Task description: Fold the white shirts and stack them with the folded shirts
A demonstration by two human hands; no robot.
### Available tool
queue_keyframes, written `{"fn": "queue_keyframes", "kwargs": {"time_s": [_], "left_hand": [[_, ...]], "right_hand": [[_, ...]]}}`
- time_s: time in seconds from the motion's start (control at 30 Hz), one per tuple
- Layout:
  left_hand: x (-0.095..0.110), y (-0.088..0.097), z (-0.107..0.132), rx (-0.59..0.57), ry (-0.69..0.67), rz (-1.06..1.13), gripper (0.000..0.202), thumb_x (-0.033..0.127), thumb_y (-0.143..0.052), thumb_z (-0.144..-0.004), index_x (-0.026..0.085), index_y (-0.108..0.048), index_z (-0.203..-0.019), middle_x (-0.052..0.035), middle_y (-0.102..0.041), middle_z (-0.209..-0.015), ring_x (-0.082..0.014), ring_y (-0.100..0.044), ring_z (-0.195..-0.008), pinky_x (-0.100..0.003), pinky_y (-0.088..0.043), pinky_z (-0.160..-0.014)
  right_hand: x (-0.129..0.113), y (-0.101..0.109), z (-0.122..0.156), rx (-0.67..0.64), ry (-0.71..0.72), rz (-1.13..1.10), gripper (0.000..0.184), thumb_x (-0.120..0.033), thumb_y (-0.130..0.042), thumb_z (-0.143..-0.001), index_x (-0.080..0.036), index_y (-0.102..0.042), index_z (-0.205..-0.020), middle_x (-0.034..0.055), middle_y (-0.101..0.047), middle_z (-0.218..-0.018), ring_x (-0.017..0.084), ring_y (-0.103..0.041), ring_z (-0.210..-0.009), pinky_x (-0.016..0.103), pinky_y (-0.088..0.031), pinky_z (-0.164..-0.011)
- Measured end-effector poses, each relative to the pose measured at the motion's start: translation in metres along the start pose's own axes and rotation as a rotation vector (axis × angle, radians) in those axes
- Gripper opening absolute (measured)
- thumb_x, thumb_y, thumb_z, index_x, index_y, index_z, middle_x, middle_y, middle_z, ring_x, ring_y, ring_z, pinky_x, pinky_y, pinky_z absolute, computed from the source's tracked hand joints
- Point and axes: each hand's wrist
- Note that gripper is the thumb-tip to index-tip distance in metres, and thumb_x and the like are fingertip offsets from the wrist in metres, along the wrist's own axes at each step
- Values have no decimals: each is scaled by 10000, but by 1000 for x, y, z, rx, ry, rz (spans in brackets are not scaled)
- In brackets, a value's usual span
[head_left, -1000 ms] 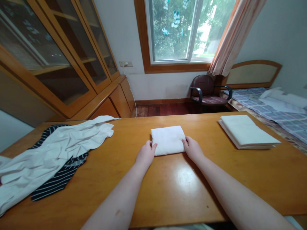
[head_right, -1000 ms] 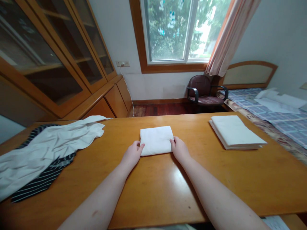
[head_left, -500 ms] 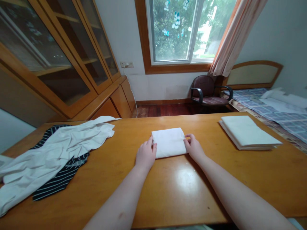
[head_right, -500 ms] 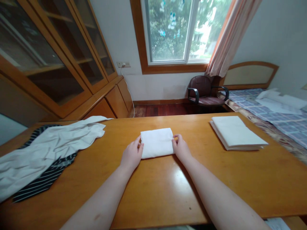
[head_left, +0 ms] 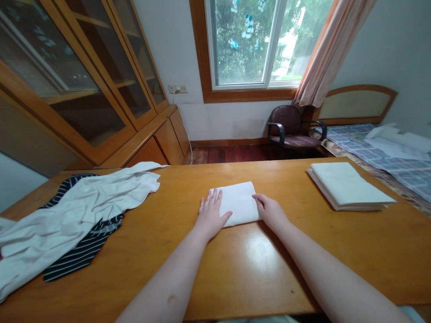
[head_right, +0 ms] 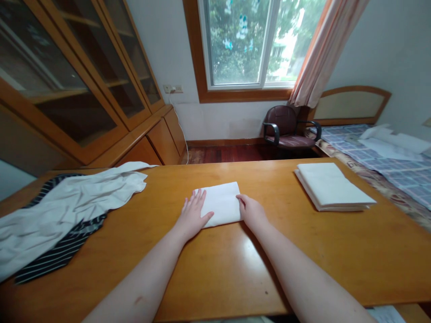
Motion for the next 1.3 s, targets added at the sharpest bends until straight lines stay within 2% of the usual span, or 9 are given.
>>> {"fn": "queue_keyframes", "kwargs": {"time_s": [0.13,0.3,0.4,0.5,0.73,0.93,1.1,1.2,1.3], "left_hand": [[1,-2,-3,-32,51,2,854,569,-478,-805,170,-138,-1480,-101,-139,-1543,-283,-52,-1417,-503,-85,-1129],[2,-2,-6,-51,89,32,885,569,-544,-762,190,-172,-1471,-112,-173,-1535,-285,-82,-1415,-488,-123,-1126],[2,-3,-7,-53,92,45,910,574,-561,-745,187,-171,-1470,-111,-173,-1536,-278,-91,-1415,-474,-128,-1128],[1,-5,-7,-46,89,41,930,593,-555,-739,180,-160,-1473,-111,-173,-1536,-277,-93,-1415,-478,-127,-1127],[-4,-9,-5,4,54,45,863,618,-460,-795,176,-161,-1474,-99,-183,-1535,-263,-107,-1415,-487,-134,-1125],[-9,-9,-6,1,62,52,786,593,-399,-841,182,-176,-1472,-98,-181,-1535,-255,-122,-1413,-468,-127,-1128],[-7,-3,-6,-14,99,15,596,453,-274,-921,197,-242,-1459,-75,-225,-1525,-261,-158,-1405,-500,-142,-1117],[7,4,-6,45,136,-81,582,428,-307,-912,170,-316,-1433,-104,-275,-1505,-297,-139,-1405,-524,-106,-1116],[25,7,-14,108,58,-145,553,339,-349,-896,131,-365,-1408,-117,-283,-1501,-278,-125,-1409,-475,-68,-1135]], "right_hand": [[-1,1,1,73,111,228,352,-281,-395,-907,-190,-667,-1110,114,-653,-1055,224,-594,-965,344,-439,-868],[-2,1,6,194,296,281,372,-248,-396,-901,-152,-608,-1192,143,-503,-1339,255,-424,-1249,443,-281,-1064],[-10,2,10,149,505,244,407,-192,-364,-901,-161,-552,-1261,113,-425,-1420,221,-294,-1353,452,-198,-1115],[-24,0,7,79,583,216,438,-188,-361,-903,-145,-500,-1317,113,-354,-1465,215,-229,-1383,441,-202,-1119],[-40,-23,-31,-202,460,270,501,-358,-399,-920,-175,-424,-1386,101,-358,-1465,223,-277,-1364,422,-197,-1113],[-31,-34,-39,-156,202,353,656,-496,-331,-912,-124,-287,-1450,120,-235,-1512,257,-174,-1396,474,-200,-1090],[-32,-37,-39,-165,184,363,660,-457,-327,-915,-73,-272,-1449,146,-211,-1516,272,-161,-1397,454,-196,-1094],[-32,-38,-39,-153,196,371,655,-443,-341,-912,-60,-290,-1441,156,-233,-1508,282,-168,-1394,461,-181,-1099],[-32,-38,-39,-150,209,359,646,-427,-352,-909,-50,-306,-1432,158,-253,-1501,285,-176,-1391,460,-178,-1103]]}}
Point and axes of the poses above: each hand's wrist, its own z-axis away from the middle knuckle, its own y-axis out of the back of the hand, x = y × z
